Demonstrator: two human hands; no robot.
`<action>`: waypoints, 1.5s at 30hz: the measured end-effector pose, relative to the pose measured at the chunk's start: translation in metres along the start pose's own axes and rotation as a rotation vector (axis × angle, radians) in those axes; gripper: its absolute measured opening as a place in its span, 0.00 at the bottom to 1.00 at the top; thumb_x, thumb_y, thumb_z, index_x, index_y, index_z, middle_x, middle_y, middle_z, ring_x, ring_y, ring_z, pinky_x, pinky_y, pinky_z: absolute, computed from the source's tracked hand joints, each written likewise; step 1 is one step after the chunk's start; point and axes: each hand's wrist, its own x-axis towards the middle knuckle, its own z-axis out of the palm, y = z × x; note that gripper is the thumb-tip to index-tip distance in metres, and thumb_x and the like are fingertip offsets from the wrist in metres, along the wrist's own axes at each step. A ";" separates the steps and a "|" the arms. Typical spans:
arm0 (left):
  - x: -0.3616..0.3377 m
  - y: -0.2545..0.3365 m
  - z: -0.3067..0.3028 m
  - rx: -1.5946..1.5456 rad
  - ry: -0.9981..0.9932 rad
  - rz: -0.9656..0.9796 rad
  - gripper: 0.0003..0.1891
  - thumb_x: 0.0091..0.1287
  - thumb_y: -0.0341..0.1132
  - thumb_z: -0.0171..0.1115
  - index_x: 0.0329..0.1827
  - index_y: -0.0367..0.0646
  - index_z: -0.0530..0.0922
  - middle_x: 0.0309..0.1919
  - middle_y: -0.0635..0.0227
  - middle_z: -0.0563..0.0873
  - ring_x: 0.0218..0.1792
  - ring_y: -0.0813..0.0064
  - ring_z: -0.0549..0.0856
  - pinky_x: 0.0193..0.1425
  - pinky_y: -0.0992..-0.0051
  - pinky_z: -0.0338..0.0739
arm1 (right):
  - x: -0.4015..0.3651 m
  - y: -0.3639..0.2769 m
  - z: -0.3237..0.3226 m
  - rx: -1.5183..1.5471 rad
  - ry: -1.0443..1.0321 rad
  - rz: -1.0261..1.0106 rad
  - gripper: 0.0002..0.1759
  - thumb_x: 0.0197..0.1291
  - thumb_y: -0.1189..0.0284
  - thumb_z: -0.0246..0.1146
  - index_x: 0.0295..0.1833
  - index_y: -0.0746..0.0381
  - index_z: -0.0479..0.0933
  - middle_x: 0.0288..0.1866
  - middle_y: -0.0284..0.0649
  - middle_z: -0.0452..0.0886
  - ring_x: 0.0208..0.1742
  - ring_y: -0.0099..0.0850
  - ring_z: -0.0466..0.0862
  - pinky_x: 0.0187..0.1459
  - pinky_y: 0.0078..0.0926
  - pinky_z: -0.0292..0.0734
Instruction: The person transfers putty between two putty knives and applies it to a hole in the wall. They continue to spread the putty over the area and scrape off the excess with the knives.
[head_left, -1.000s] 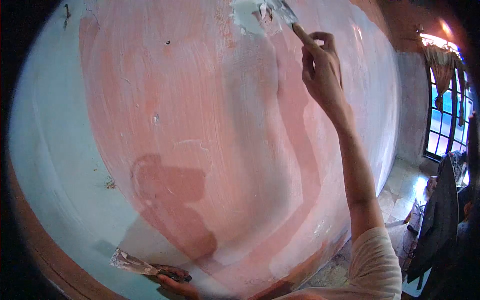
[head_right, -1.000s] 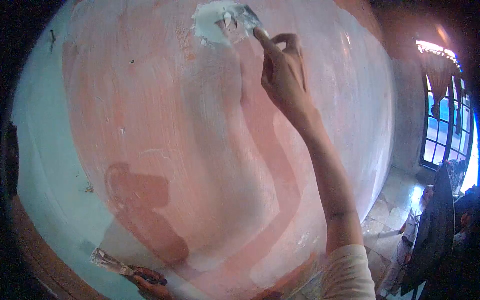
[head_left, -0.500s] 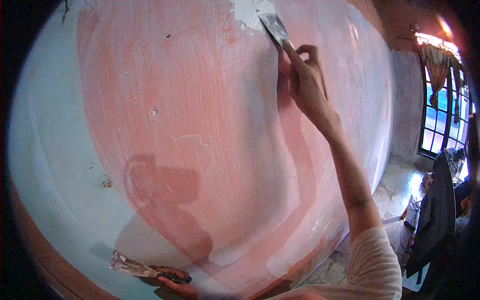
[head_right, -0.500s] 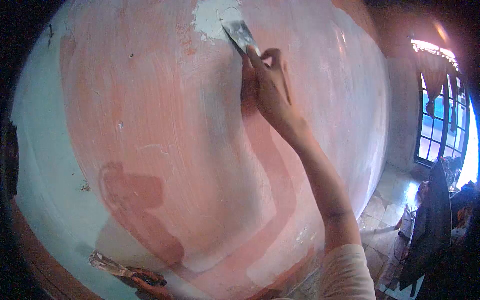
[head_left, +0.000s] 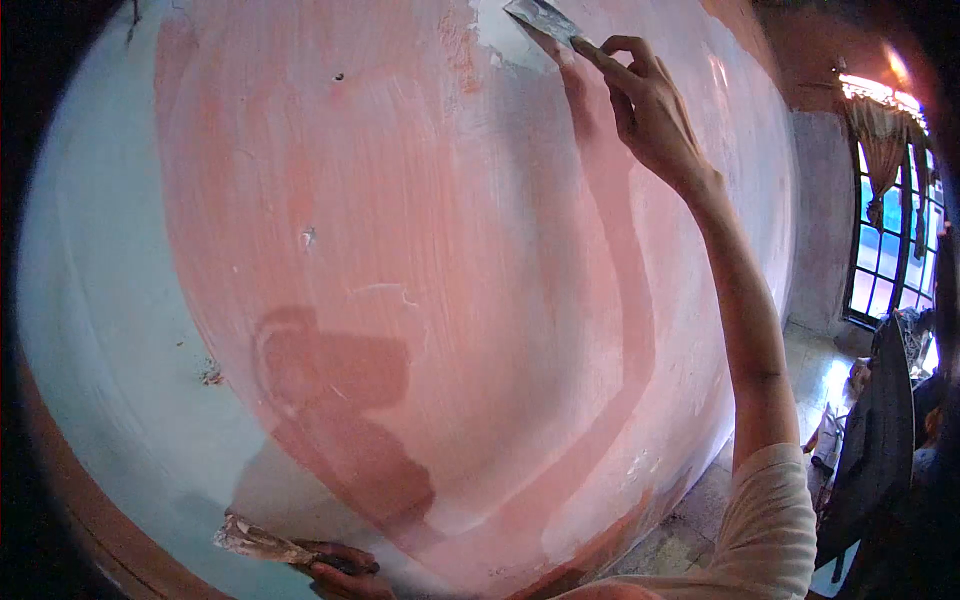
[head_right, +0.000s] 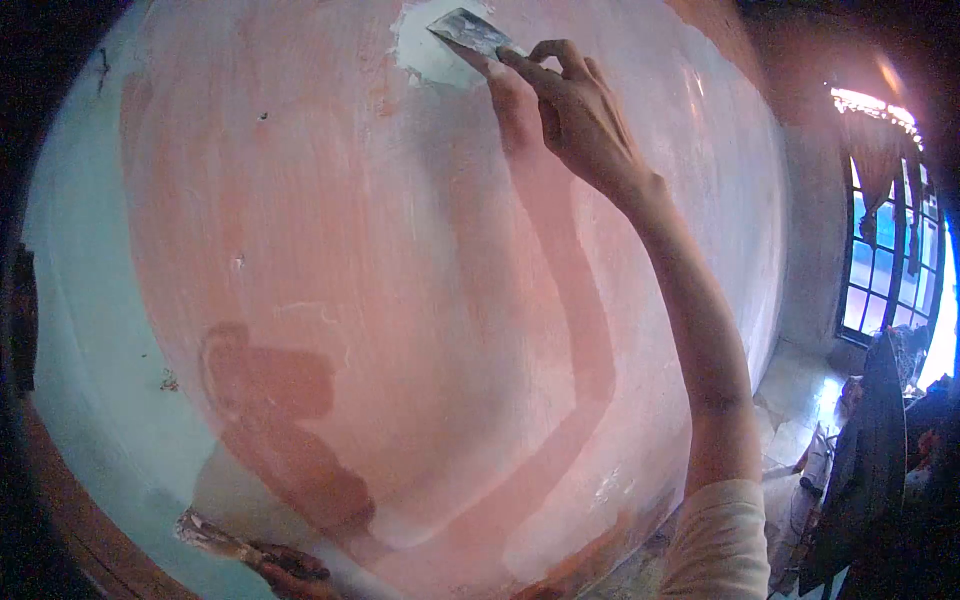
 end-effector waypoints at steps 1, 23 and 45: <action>-0.001 0.001 0.000 0.071 0.010 0.059 0.36 0.70 0.62 0.46 0.71 0.44 0.60 0.26 0.66 0.77 0.27 0.72 0.77 0.31 0.69 0.73 | -0.005 0.005 0.002 0.014 -0.006 0.003 0.32 0.54 0.86 0.57 0.64 0.51 0.74 0.53 0.43 0.74 0.46 0.42 0.78 0.46 0.39 0.78; -0.051 0.046 0.091 -0.407 0.403 -0.003 0.27 0.70 0.57 0.47 0.18 0.48 0.65 0.11 0.72 0.65 0.10 0.75 0.63 0.14 0.75 0.62 | 0.033 0.103 0.030 0.184 0.046 -0.393 0.24 0.62 0.71 0.60 0.64 0.40 0.75 0.59 0.35 0.73 0.53 0.41 0.75 0.57 0.36 0.76; -0.060 0.034 0.073 -0.288 0.411 -0.095 0.26 0.72 0.55 0.40 0.18 0.50 0.66 0.13 0.72 0.72 0.13 0.79 0.67 0.17 0.78 0.59 | 0.042 0.127 0.019 0.120 -0.025 -0.444 0.27 0.54 0.79 0.64 0.61 0.50 0.77 0.56 0.40 0.74 0.56 0.39 0.73 0.57 0.36 0.72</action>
